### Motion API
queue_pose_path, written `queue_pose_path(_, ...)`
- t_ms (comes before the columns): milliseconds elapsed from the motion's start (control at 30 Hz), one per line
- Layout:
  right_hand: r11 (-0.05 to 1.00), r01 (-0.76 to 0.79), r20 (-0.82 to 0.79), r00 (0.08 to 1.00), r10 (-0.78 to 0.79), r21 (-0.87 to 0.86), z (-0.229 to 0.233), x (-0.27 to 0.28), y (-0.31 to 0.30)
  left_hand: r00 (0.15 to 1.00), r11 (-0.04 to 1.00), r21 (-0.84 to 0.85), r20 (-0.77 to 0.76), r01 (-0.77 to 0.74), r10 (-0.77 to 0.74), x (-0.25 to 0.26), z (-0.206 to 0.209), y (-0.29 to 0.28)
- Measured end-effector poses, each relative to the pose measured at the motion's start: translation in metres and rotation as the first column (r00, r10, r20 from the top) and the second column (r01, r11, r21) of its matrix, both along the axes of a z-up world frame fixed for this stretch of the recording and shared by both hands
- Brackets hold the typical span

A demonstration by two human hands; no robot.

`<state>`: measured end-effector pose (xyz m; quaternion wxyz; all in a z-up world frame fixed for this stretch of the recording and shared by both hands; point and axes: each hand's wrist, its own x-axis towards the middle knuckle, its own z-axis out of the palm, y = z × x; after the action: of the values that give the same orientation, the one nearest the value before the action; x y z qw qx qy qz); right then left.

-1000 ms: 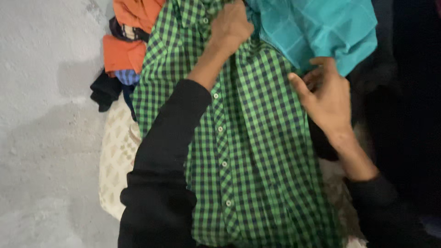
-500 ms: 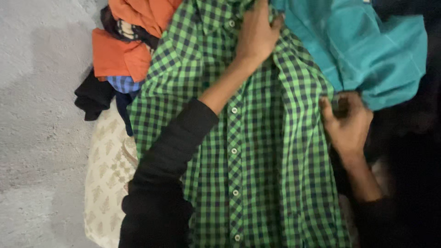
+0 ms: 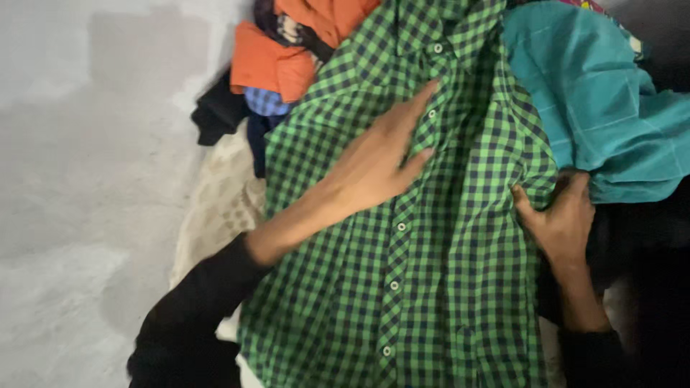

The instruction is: The person folds a green checkered shirt and a light blue shirt by hand on a bed. They spread each shirt out, fold the sleeves inward, and then fold the body of the shirt into a rectangle before placing them into a suitcase.

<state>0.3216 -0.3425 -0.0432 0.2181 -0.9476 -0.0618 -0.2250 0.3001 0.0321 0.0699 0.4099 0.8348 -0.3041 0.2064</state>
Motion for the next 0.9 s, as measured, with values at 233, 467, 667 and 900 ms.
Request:
queue_pose_path(233, 0.938, -0.262, -0.038, 0.96, 0.277, 0.225, 0.052, -0.027, 0.017, 0.863, 0.87, 0.187, -0.146, -0.456, 0.484, -0.152, -0.049, 0.107)
queue_pose_path(467, 0.749, -0.66, -0.094, 0.75, 0.655, -0.049, 0.158, -0.064, 0.136, 0.644, 0.655, 0.28, -0.142, -0.702, 0.751, -0.256, -0.092, 0.1)
queue_pose_path(667, 0.429, -0.803, -0.078, 0.501, 0.862, -0.414, 0.121, 0.012, 0.305, 0.638, 0.677, 0.231, -0.226, -0.699, 0.736, -0.249, -0.091, 0.079)
queue_pose_path(900, 0.256, -0.66, -0.323, 0.622, 0.713, -0.706, 0.066, 0.08, 0.398, 0.677, 0.76, 0.072, -0.405, -0.646, 0.614, -0.262, -0.075, 0.072)
